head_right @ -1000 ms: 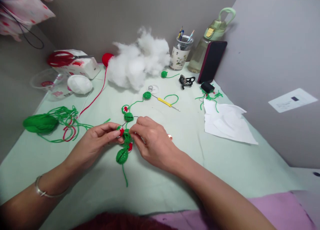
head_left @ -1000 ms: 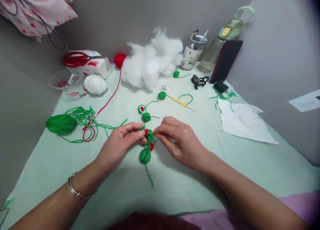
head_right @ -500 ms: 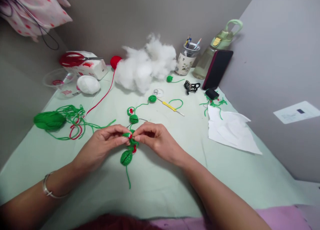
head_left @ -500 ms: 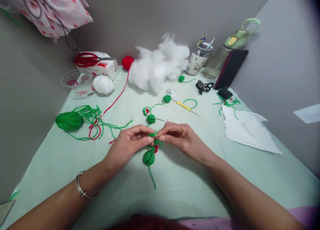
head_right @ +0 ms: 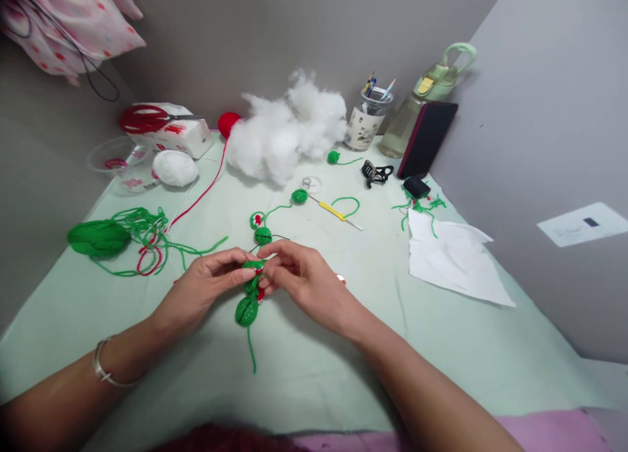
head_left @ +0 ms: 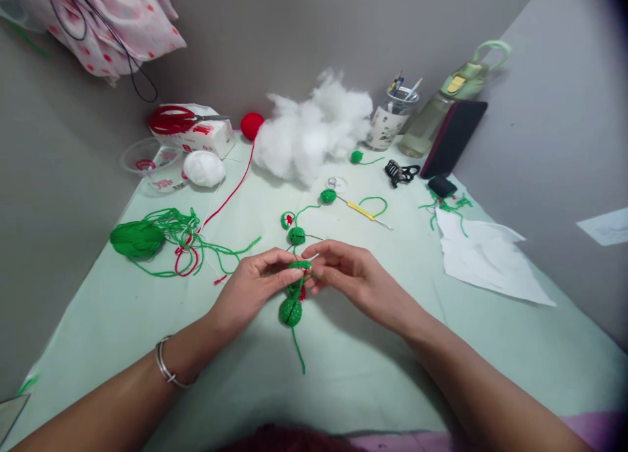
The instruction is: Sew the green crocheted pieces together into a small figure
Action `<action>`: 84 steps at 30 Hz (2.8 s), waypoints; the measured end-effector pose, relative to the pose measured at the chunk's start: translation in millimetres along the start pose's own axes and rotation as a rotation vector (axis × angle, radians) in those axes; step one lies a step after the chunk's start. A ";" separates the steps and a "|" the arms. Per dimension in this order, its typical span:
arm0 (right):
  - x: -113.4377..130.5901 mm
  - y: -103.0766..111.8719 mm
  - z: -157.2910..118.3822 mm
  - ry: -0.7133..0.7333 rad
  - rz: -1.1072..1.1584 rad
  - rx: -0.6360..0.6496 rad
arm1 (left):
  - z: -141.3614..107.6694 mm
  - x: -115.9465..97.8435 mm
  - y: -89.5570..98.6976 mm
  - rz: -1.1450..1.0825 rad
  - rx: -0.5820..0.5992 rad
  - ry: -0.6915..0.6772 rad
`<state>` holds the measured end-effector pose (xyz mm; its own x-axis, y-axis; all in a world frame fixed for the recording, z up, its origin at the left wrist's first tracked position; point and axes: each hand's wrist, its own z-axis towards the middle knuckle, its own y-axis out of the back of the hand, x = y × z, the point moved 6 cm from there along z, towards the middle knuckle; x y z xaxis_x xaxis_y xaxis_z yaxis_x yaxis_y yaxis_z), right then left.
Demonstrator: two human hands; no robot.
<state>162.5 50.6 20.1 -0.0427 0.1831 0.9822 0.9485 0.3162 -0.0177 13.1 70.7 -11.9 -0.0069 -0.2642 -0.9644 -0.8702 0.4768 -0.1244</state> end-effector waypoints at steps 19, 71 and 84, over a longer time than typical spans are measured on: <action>-1.1 4.3 3.7 -0.012 0.083 0.006 | -7.0 3.0 -14.5 0.095 0.209 0.097; 26.7 0.3 -15.1 0.468 -0.876 -0.133 | -4.1 -21.0 16.4 0.206 -0.179 -0.117; 20.2 1.9 -10.2 0.369 -0.683 -0.120 | -4.2 -18.1 14.7 0.175 -0.157 -0.106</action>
<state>166.7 45.4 41.8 -0.5419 -0.3430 0.7673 0.7780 0.1407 0.6123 -1.7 79.0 4.7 -0.1199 -0.0955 -0.9882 -0.9262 0.3692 0.0767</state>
